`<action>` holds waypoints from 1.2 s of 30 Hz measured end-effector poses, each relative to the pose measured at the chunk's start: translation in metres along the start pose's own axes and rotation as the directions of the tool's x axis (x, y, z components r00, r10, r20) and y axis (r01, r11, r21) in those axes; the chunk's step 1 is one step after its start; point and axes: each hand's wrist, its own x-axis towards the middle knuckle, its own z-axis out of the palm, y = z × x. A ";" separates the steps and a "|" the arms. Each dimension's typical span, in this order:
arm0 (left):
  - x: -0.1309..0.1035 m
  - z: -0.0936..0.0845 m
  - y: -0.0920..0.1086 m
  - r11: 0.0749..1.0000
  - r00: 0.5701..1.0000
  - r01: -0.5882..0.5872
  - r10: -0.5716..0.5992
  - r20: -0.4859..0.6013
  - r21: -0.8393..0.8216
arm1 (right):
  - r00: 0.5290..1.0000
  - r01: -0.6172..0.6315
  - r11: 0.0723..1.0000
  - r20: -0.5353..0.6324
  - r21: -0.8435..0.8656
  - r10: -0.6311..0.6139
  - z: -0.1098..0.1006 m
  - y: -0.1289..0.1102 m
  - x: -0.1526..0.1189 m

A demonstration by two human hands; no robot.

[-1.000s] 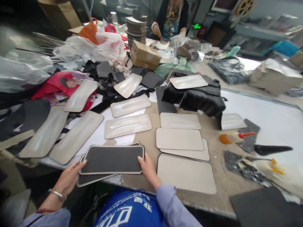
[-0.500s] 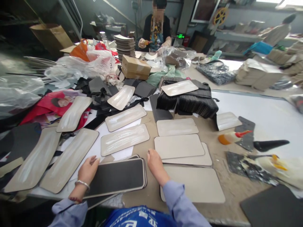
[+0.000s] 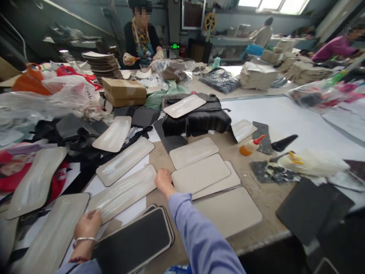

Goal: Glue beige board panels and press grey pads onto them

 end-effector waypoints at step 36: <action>-0.009 0.001 0.033 0.987 0.975 -0.153 0.142 0.170 0.050 | 0.995 0.055 0.761 0.028 0.647 -0.096 -0.036 0.052 -0.078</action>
